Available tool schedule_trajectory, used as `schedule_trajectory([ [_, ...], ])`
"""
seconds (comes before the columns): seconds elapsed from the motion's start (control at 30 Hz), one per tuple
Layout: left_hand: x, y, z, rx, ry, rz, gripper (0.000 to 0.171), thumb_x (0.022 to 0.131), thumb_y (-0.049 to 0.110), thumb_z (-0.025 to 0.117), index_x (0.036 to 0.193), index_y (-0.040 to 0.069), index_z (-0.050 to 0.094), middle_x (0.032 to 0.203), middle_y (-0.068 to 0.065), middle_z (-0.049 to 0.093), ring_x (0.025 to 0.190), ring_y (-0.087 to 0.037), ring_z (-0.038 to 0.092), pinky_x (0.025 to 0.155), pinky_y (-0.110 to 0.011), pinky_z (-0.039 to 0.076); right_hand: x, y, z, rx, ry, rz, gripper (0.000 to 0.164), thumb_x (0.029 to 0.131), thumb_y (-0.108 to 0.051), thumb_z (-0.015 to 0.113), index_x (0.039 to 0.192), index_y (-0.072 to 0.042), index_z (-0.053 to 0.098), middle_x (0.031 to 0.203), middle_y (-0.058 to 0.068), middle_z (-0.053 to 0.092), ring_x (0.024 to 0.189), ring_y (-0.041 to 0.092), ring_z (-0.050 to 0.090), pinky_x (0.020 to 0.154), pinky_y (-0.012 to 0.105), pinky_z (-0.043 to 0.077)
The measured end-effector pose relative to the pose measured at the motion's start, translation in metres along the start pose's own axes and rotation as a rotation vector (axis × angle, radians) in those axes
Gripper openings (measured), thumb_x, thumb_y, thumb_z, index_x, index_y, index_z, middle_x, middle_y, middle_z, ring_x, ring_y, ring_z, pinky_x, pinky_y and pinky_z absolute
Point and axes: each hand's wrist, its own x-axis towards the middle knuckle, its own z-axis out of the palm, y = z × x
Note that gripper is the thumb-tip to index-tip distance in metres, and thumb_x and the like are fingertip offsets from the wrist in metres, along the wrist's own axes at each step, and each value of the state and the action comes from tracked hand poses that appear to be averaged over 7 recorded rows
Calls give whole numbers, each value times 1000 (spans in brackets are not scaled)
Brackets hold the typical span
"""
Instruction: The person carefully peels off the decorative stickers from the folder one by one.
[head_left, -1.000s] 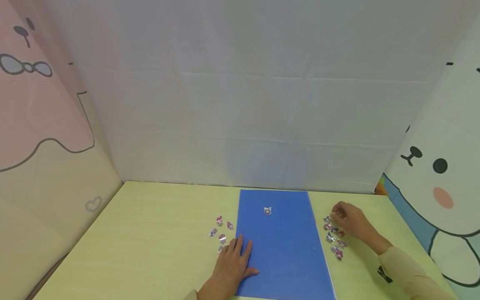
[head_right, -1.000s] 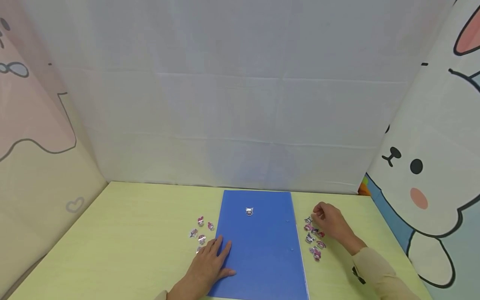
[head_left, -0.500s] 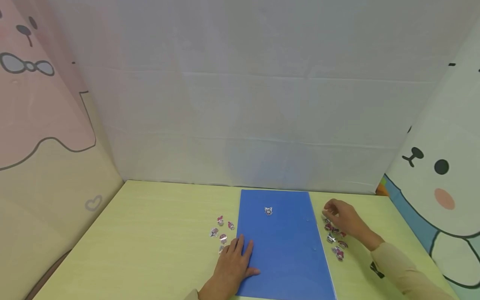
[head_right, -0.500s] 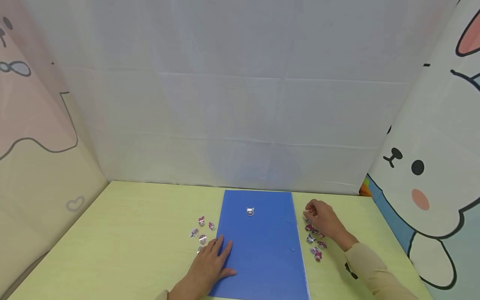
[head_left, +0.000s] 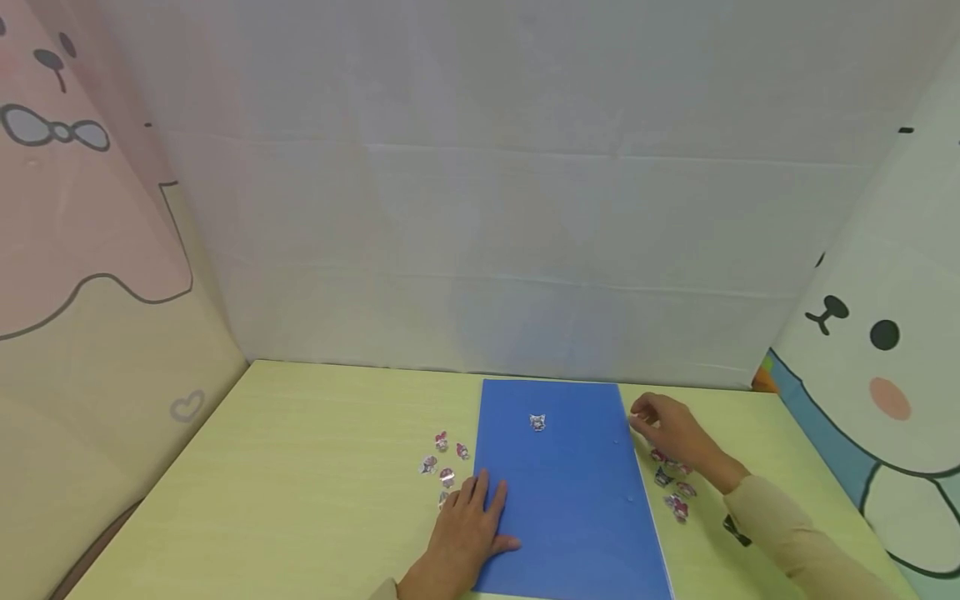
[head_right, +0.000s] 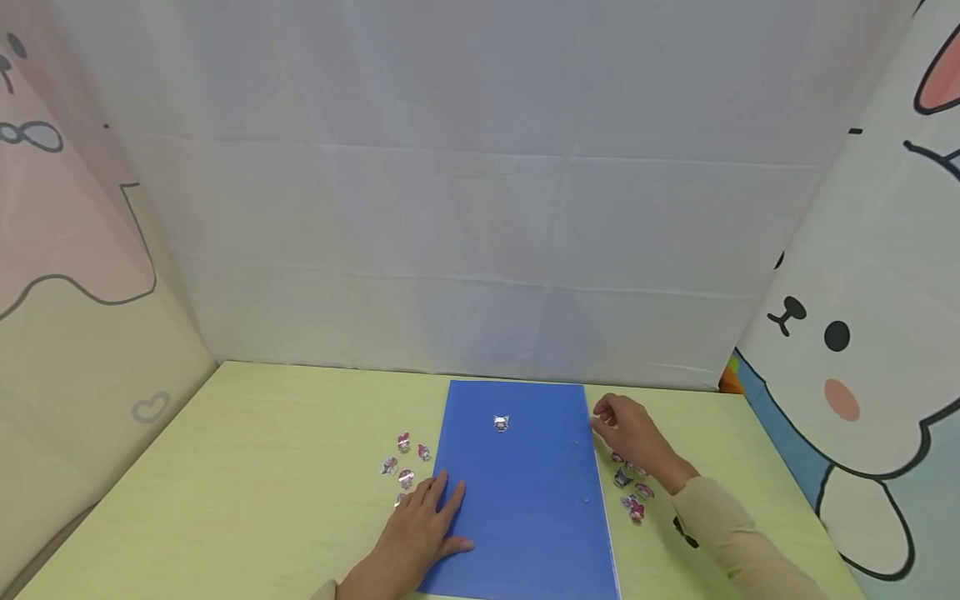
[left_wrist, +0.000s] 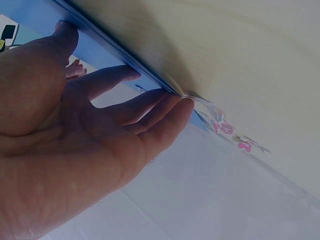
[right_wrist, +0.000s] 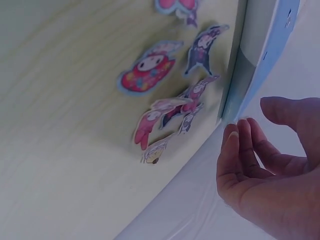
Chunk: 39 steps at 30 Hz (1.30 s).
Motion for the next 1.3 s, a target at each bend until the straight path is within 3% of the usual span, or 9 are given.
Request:
schedule_trajectory([
  [0.37, 0, 0, 0, 6, -7, -2, 74, 90, 69, 57, 140, 15, 63, 139, -14, 60, 126, -29, 57, 97, -37, 50, 10, -14, 10, 7, -10, -14, 10, 93, 0, 71, 99, 5, 65, 90, 9, 67, 84, 26, 67, 77, 46, 56],
  [0.63, -1, -2, 16, 7, 64, 20, 73, 95, 69, 50, 141, 14, 61, 137, -13, 60, 123, -28, 57, 95, -38, 51, 19, -19, 19, 25, 1, -83, 10, 90, 1, 73, 95, 5, 65, 87, 9, 66, 80, 24, 65, 75, 41, 56],
  [0.93, 0, 1, 1, 5, 13, 2, 73, 89, 69, 58, 139, 15, 64, 137, -15, 61, 124, -29, 58, 96, -37, 51, 25, -27, 27, 64, -13, -103, 12, 90, 0, 74, 96, 6, 65, 88, 9, 66, 81, 25, 65, 76, 41, 55],
  [1.3, -1, 4, -8, -4, -12, -8, 73, 91, 68, 56, 141, 15, 62, 140, -14, 59, 127, -29, 57, 98, -38, 50, 30, -35, 33, 58, -49, -116, 11, 91, 0, 73, 97, 5, 65, 89, 10, 67, 84, 26, 66, 77, 43, 56],
])
